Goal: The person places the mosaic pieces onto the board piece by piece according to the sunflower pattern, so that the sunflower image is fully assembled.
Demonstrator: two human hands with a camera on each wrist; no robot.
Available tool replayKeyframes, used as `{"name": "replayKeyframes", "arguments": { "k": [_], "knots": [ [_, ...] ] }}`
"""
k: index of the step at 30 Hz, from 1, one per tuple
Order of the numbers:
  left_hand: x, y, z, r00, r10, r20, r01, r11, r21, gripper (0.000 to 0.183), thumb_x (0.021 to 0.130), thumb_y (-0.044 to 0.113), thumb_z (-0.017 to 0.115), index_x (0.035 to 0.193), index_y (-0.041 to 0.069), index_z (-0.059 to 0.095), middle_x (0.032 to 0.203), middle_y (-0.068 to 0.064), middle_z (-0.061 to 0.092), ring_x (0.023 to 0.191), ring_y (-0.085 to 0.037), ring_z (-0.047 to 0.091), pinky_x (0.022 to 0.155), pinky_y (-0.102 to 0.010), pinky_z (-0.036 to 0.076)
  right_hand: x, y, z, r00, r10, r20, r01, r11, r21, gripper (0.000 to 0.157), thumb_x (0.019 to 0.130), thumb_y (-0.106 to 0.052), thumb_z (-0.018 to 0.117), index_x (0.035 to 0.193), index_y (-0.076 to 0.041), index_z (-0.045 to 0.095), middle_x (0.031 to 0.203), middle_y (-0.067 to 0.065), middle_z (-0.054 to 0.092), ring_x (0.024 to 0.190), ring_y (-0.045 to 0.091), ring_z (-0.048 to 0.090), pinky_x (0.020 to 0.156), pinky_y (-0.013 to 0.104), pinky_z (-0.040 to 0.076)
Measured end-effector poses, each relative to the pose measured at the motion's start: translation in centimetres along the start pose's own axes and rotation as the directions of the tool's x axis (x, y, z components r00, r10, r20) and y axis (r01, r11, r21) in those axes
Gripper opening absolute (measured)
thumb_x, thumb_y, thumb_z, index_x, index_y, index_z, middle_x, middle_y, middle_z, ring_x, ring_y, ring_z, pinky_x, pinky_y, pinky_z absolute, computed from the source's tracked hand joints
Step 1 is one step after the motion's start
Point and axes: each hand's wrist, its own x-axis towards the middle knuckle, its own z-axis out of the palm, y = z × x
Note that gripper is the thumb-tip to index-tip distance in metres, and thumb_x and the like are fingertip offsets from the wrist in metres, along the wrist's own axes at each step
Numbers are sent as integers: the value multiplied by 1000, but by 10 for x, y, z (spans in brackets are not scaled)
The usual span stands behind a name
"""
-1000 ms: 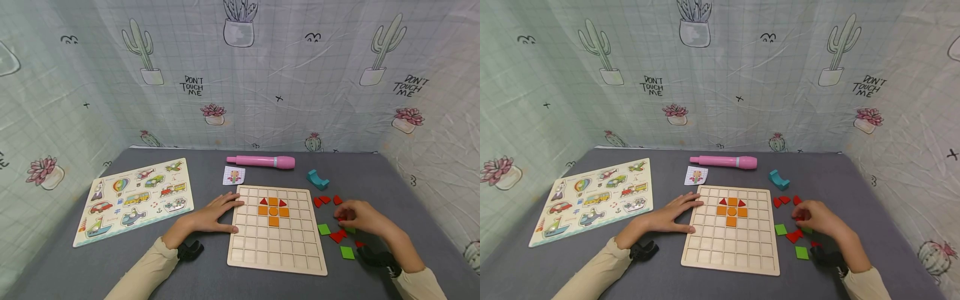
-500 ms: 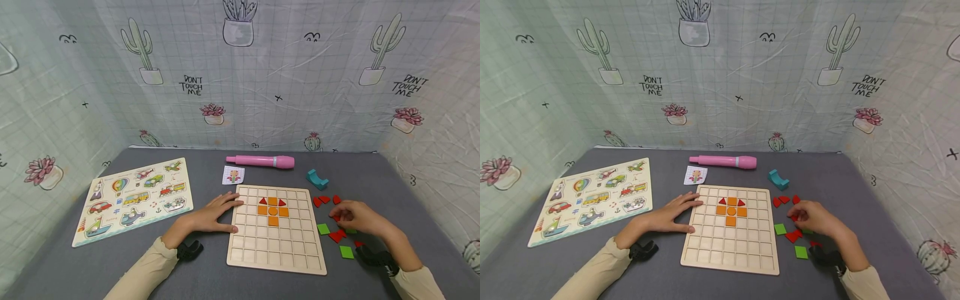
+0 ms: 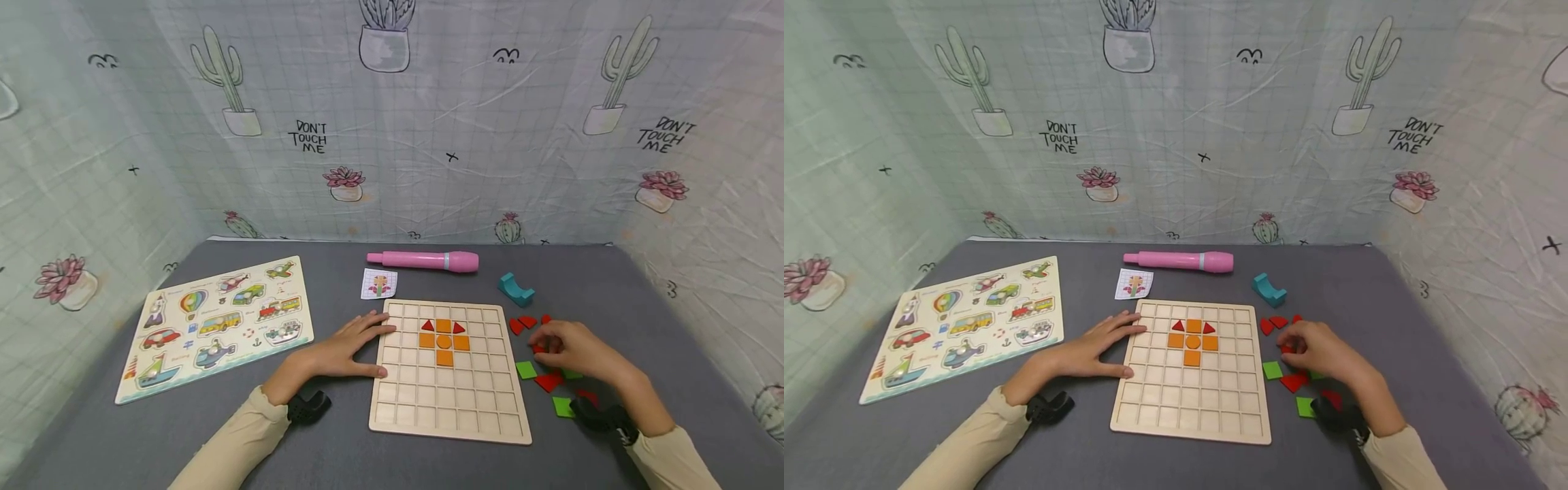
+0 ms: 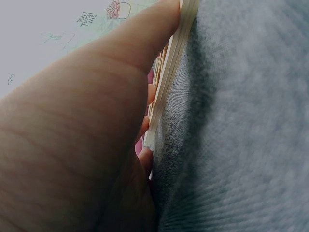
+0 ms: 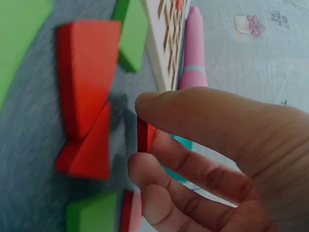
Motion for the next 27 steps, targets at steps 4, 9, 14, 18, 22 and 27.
{"name": "replayKeyframes", "arguments": {
  "k": [4, 9, 14, 18, 22, 27],
  "knots": [
    [-1, -1, 0, 1000, 13, -12, -13, 1000, 11, 79, 88, 46, 69, 153, 21, 32, 162, -7, 17, 149, -35, 4, 119, -58, 7, 7, -9, -1, 1000, 0, 18, 0, 1000, 22, 19, 84, -7, 75, 101, 0, 70, 78, -8, 57, 61, 0, 49, 53, 23, 46],
    [-1, -2, 1, 999, 32, -17, -31, 999, 19, 79, 88, 45, 70, 153, 19, 33, 162, -8, 17, 149, -36, 5, 119, -57, 7, 18, -16, 2, 999, -13, 37, 11, 999, 36, 17, 85, -7, 74, 101, -2, 69, 81, -7, 57, 65, 1, 50, 57, 23, 48],
    [-1, -2, 0, 1000, 26, -12, -26, 1000, 11, 79, 88, 45, 69, 153, 19, 32, 162, -7, 16, 149, -35, 4, 119, -57, 6, 31, -25, 8, 998, -38, 41, 36, 998, 54, 16, 84, -4, 74, 100, -2, 69, 84, -2, 59, 69, 2, 51, 59, 23, 49],
    [-1, -2, 0, 1000, 29, -11, -29, 999, 16, 79, 89, 45, 69, 153, 19, 32, 162, -7, 16, 150, -35, 4, 119, -56, 6, 41, -34, 14, 997, -37, 71, 31, 996, 80, 18, 84, -6, 74, 101, -2, 69, 89, 2, 61, 71, 4, 52, 61, 22, 50],
    [-1, -1, 0, 999, 34, -12, -33, 999, 18, 78, 89, 44, 69, 153, 18, 32, 162, -7, 17, 149, -35, 5, 119, -56, 6, 49, -43, 22, 995, -25, 93, 18, 996, 84, 20, 84, -8, 76, 102, -2, 70, 93, 2, 62, 74, 7, 52, 63, 21, 50],
    [-1, -1, -1, 999, 34, -11, -34, 999, 16, 78, 89, 44, 69, 153, 18, 33, 162, -8, 16, 150, -35, 4, 119, -56, 6, 54, -53, 30, 992, -60, 111, 49, 994, 102, 23, 85, -9, 75, 106, -2, 69, 93, 1, 63, 74, 9, 53, 63, 21, 49]
  ]
}}
